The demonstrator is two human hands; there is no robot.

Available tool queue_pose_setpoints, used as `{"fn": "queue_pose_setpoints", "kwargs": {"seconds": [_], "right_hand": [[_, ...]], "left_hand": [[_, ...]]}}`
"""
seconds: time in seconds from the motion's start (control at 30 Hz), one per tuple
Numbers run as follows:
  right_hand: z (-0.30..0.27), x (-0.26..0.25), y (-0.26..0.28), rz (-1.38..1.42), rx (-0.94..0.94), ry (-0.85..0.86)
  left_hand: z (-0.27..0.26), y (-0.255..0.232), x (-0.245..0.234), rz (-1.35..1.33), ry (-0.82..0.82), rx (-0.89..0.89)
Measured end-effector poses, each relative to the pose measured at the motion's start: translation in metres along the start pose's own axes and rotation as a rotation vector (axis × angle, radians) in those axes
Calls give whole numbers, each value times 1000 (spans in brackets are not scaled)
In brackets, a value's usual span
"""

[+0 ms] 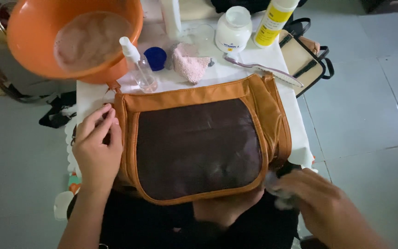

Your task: Cleaning the mesh area of a leather bag using a cleaning solution and a toothbrush.

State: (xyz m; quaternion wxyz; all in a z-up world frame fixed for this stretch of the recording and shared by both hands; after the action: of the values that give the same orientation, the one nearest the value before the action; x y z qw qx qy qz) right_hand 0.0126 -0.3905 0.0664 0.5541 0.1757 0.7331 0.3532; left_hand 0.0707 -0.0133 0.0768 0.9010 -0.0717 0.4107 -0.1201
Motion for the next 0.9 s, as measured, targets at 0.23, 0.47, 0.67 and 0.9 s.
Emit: {"fn": "queue_pose_setpoints", "kwargs": {"seconds": [0.23, 0.47, 0.67, 0.9], "right_hand": [[-30, 0, -65, 890, 845, -295], [1, 6, -68, 627, 428, -257], [30, -11, -24, 382, 423, -304], [49, -24, -8, 125, 252, -334]], "left_hand": [[-8, -13, -26, -79, 36, -50], [-44, -186, -35, -204, 279, 294], [-34, -242, -17, -283, 138, 401], [-41, -248, -7, -188, 32, 455]]}}
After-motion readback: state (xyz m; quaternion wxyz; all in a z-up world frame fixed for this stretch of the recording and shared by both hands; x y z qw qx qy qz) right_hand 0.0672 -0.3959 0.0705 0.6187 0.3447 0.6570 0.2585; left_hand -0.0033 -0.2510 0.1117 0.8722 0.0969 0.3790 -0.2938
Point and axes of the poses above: each hand's wrist, its own z-axis towards the middle knuckle, its own x-axis out of the palm, y = z × x, the point moved 10 cm from there along z, towards the middle knuckle, and after that the axes turned 12 degrees about z, right-handed, at the moved point
